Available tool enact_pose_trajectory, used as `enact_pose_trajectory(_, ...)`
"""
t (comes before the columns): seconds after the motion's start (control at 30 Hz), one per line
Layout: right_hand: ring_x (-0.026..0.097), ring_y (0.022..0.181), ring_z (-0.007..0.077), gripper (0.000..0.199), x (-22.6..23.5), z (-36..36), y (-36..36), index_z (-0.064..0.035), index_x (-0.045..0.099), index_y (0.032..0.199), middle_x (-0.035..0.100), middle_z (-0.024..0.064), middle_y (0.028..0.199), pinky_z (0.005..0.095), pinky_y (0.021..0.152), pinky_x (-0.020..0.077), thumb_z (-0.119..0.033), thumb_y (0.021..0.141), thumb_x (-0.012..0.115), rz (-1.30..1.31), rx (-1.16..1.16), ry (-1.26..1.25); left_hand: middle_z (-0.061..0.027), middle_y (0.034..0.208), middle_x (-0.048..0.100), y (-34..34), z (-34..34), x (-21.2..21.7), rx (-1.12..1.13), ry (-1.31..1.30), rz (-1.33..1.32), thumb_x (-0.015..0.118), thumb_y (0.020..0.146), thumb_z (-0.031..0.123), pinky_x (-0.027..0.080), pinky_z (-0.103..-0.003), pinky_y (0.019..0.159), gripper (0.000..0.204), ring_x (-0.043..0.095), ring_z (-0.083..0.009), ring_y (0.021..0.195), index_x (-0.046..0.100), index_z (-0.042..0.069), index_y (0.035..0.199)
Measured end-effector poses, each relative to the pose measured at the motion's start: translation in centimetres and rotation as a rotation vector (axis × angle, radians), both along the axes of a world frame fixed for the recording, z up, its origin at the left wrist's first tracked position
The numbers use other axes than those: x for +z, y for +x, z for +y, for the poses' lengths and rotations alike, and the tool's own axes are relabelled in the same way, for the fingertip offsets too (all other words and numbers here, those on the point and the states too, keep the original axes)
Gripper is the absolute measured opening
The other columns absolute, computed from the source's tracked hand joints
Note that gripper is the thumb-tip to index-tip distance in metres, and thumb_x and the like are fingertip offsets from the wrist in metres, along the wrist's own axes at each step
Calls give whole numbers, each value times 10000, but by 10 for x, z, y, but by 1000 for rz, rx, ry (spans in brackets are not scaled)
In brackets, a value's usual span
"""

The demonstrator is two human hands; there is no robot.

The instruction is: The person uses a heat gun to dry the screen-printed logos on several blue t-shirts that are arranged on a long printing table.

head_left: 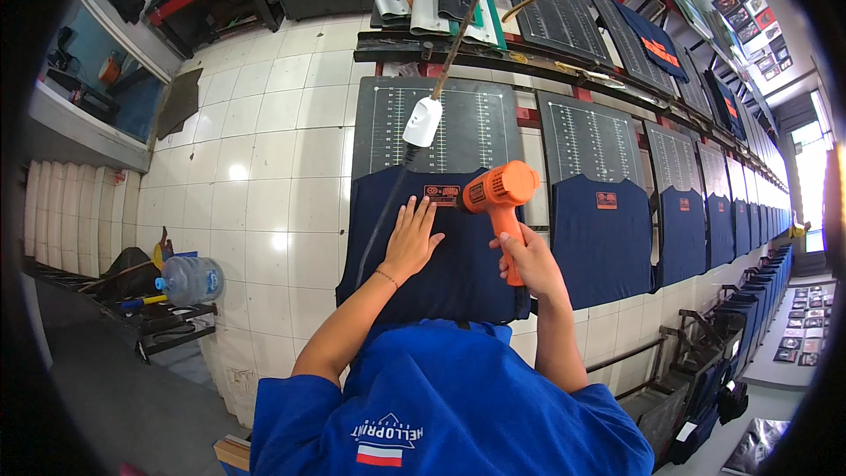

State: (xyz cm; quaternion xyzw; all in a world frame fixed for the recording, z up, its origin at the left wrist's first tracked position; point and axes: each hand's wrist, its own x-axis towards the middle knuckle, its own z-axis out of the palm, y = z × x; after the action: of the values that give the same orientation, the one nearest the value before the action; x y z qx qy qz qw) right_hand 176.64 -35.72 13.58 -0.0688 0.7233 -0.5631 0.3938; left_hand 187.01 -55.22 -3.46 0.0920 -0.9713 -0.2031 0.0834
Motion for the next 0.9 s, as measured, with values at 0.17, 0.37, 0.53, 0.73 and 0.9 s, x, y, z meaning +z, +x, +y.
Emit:
enact_pose_trajectory(0.17, 569, 599, 84, 337, -6, 3, 1, 22, 537, 1212, 636, 69, 937, 250, 540, 525, -229, 988, 550, 12, 5, 3, -212, 1501, 363, 3, 1, 5, -28, 20, 25, 531, 976, 375, 239, -533, 1166, 631, 270, -427, 1425, 363, 5, 1458)
enact_pose_trajectory(0.37, 572, 603, 85, 339, -5, 0, 2, 23, 537, 1206, 635, 68, 931, 249, 537, 524, -234, 986, 552, 32, 17, 1, -211, 1483, 383, 7, 3, 7, -47, 37, 45, 539, 973, 363, 237, -540, 1163, 608, 293, -426, 1411, 380, 22, 1450)
enact_pose_trajectory(0.53, 571, 599, 84, 329, -1, -3, -1, 22, 538, 1197, 636, 64, 925, 246, 535, 520, -227, 982, 556, 15, 29, -5, -206, 1461, 411, 10, 7, 18, -52, 68, 46, 544, 969, 356, 240, -534, 1162, 600, 313, -420, 1399, 391, 23, 1443)
enact_pose_trajectory(0.73, 569, 593, 82, 333, 1, -8, -5, 21, 537, 1197, 636, 62, 925, 243, 531, 517, -232, 981, 560, 18, 29, -7, -198, 1422, 458, 26, 16, 52, -27, 143, 141, 563, 959, 324, 271, -509, 1151, 564, 362, -397, 1374, 432, 16, 1412)
enact_pose_trajectory(0.9, 570, 597, 84, 328, -2, -11, -15, 24, 535, 1181, 630, 60, 919, 244, 534, 517, -237, 983, 556, -1, 73, -7, -197, 1204, 616, 46, 11, 84, 13, 378, 340, 622, 889, 105, 468, -435, 977, 363, 593, -357, 1133, 589, -9, 1233)
